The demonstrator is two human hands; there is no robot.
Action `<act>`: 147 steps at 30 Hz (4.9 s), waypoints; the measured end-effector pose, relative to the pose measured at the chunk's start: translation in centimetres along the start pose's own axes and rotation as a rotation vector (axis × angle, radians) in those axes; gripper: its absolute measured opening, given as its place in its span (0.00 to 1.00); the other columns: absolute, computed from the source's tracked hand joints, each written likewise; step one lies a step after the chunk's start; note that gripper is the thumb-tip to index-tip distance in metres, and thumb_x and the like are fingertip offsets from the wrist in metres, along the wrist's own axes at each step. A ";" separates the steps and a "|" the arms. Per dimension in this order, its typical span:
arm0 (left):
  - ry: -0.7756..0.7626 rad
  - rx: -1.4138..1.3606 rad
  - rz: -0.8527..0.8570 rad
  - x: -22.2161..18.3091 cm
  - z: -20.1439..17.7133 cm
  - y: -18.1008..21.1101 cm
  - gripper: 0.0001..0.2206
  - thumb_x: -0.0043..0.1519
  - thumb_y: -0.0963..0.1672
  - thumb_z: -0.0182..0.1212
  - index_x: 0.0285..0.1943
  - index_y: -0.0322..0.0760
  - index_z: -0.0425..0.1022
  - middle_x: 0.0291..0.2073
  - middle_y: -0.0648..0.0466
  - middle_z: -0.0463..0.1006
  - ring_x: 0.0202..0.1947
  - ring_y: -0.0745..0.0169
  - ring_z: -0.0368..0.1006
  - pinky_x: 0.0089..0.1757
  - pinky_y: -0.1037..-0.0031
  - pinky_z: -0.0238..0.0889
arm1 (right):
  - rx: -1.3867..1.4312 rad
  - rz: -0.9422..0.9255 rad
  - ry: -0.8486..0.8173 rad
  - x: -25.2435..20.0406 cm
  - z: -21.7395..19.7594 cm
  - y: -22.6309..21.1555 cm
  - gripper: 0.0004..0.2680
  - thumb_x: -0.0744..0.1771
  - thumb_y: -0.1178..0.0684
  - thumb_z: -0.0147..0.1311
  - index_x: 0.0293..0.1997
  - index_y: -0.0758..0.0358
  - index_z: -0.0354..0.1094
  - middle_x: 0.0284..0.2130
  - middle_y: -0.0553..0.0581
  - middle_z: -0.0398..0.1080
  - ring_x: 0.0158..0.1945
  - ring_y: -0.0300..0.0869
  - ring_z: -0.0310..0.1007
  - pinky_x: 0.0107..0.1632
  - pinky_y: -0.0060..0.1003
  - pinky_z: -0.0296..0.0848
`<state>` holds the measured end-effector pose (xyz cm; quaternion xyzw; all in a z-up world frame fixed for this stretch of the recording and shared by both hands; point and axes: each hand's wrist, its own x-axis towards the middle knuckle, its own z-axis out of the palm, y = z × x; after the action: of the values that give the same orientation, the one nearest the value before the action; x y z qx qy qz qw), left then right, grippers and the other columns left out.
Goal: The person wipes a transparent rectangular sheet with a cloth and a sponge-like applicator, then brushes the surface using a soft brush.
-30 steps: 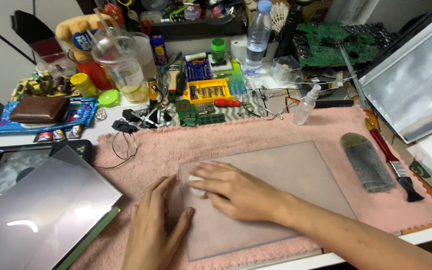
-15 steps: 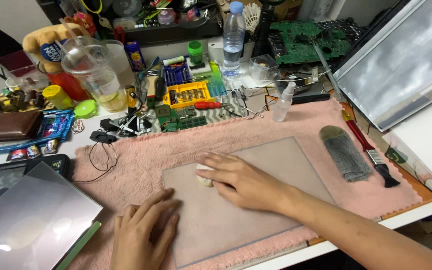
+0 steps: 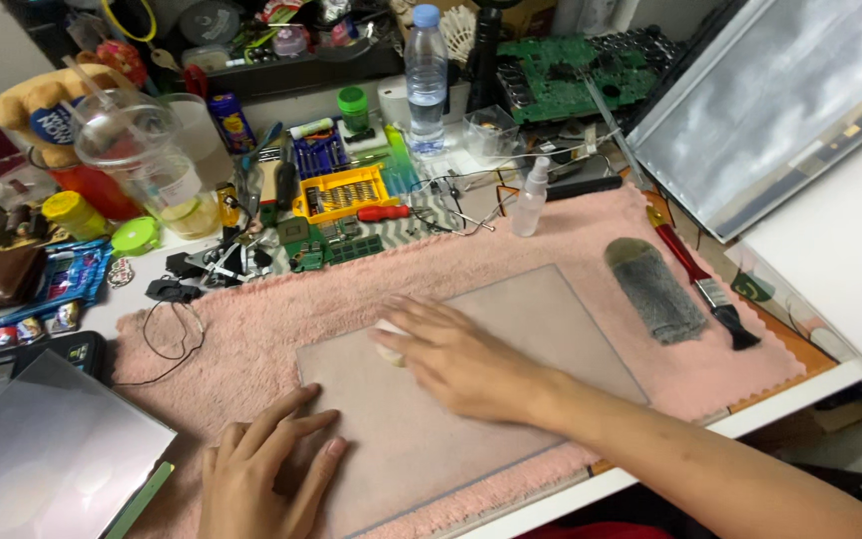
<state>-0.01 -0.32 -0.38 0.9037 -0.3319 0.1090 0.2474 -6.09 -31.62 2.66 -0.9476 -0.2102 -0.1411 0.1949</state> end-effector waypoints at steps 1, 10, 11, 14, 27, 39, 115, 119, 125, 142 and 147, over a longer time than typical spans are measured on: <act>-0.001 0.014 -0.011 0.0 0.1 -0.1 0.14 0.59 0.61 0.71 0.54 0.78 0.90 0.72 0.83 0.82 0.44 0.56 0.82 0.47 0.55 0.69 | 0.017 0.020 -0.080 0.5 0.1 -0.9 0.20 0.77 0.52 0.40 0.84 0.60 0.59 0.83 0.67 0.57 0.87 0.61 0.50 0.87 0.59 0.42; 0.032 0.005 -0.004 0.0 0.2 -0.1 0.16 0.56 0.62 0.74 0.52 0.78 0.90 0.70 0.83 0.83 0.44 0.59 0.83 0.47 0.56 0.69 | 0.040 -0.035 -0.213 -2.2 -2.5 -1.3 0.21 0.78 0.52 0.40 0.86 0.60 0.56 0.86 0.67 0.53 0.88 0.60 0.48 0.87 0.57 0.40; 0.022 -0.010 -0.015 0.1 0.1 0.2 0.16 0.56 0.61 0.75 0.53 0.78 0.90 0.70 0.83 0.83 0.45 0.59 0.82 0.46 0.56 0.69 | 0.028 -0.033 -0.140 -2.2 -2.3 -0.5 0.20 0.78 0.52 0.40 0.85 0.62 0.57 0.85 0.69 0.55 0.88 0.62 0.51 0.87 0.58 0.44; 0.035 0.005 -0.009 0.0 0.4 -0.2 0.16 0.56 0.62 0.74 0.52 0.77 0.90 0.70 0.83 0.83 0.45 0.58 0.83 0.47 0.55 0.69 | 0.027 0.164 -0.387 1.0 -3.0 -3.1 0.25 0.79 0.40 0.23 0.91 0.56 0.39 0.89 0.64 0.32 0.90 0.56 0.28 0.85 0.56 0.27; 0.036 0.017 -0.037 -0.2 0.8 -0.2 0.16 0.54 0.62 0.76 0.51 0.78 0.90 0.70 0.85 0.83 0.45 0.58 0.84 0.47 0.54 0.69 | 0.027 0.072 -0.351 -1.9 -4.2 -3.5 0.26 0.79 0.39 0.27 0.90 0.64 0.42 0.89 0.68 0.36 0.91 0.57 0.28 0.85 0.53 0.25; 0.026 0.049 -0.084 -0.1 1.4 -0.7 0.19 0.52 0.64 0.76 0.53 0.82 0.89 0.71 0.89 0.81 0.47 0.61 0.83 0.46 0.53 0.72 | 0.124 -0.049 -0.417 -4.5 -5.4 -5.2 0.27 0.78 0.42 0.38 0.89 0.66 0.45 0.88 0.73 0.38 0.90 0.63 0.31 0.85 0.57 0.27; 0.073 -0.046 0.026 1.1 0.8 4.5 0.24 0.61 0.58 0.73 0.66 0.58 0.84 0.74 0.62 0.79 0.72 0.56 0.75 0.66 0.59 0.58 | -0.009 -0.075 -0.328 -9.6 -7.2 -4.9 0.29 0.79 0.32 0.36 0.90 0.63 0.47 0.88 0.74 0.40 0.90 0.65 0.35 0.85 0.61 0.30; 0.071 -0.054 0.019 1.1 0.8 4.5 0.24 0.61 0.58 0.73 0.66 0.58 0.85 0.74 0.62 0.79 0.73 0.57 0.74 0.67 0.60 0.56 | -0.124 0.009 -0.267 -8.4 -6.4 -2.2 0.30 0.78 0.33 0.42 0.90 0.63 0.45 0.88 0.72 0.38 0.91 0.61 0.31 0.86 0.57 0.29; 0.074 -0.048 0.026 1.2 0.9 4.4 0.24 0.60 0.58 0.73 0.66 0.59 0.85 0.74 0.63 0.79 0.73 0.56 0.74 0.66 0.57 0.58 | 0.020 -0.052 -0.276 -5.8 -5.8 -5.6 0.33 0.78 0.28 0.31 0.89 0.67 0.45 0.87 0.79 0.37 0.90 0.70 0.30 0.85 0.64 0.28; 0.143 -0.032 0.014 1.2 1.6 4.3 0.25 0.58 0.58 0.75 0.65 0.59 0.85 0.73 0.64 0.80 0.73 0.63 0.76 0.66 0.58 0.61 | -0.059 -0.013 -0.271 -5.1 -4.8 -5.2 0.30 0.78 0.33 0.34 0.87 0.70 0.47 0.87 0.71 0.43 0.89 0.62 0.36 0.85 0.59 0.33; 0.126 -0.032 0.027 1.1 1.6 3.9 0.25 0.59 0.59 0.74 0.65 0.59 0.85 0.73 0.63 0.79 0.73 0.62 0.75 0.68 0.58 0.58 | -0.289 -0.103 -0.227 -9.4 -3.1 -2.1 0.25 0.79 0.43 0.40 0.90 0.62 0.49 0.89 0.60 0.45 0.91 0.51 0.37 0.88 0.51 0.31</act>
<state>-1.72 -4.33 0.13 0.8863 -0.3298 0.1638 0.2809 -15.86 -34.41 2.78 -0.9636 -0.2564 -0.0720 0.0243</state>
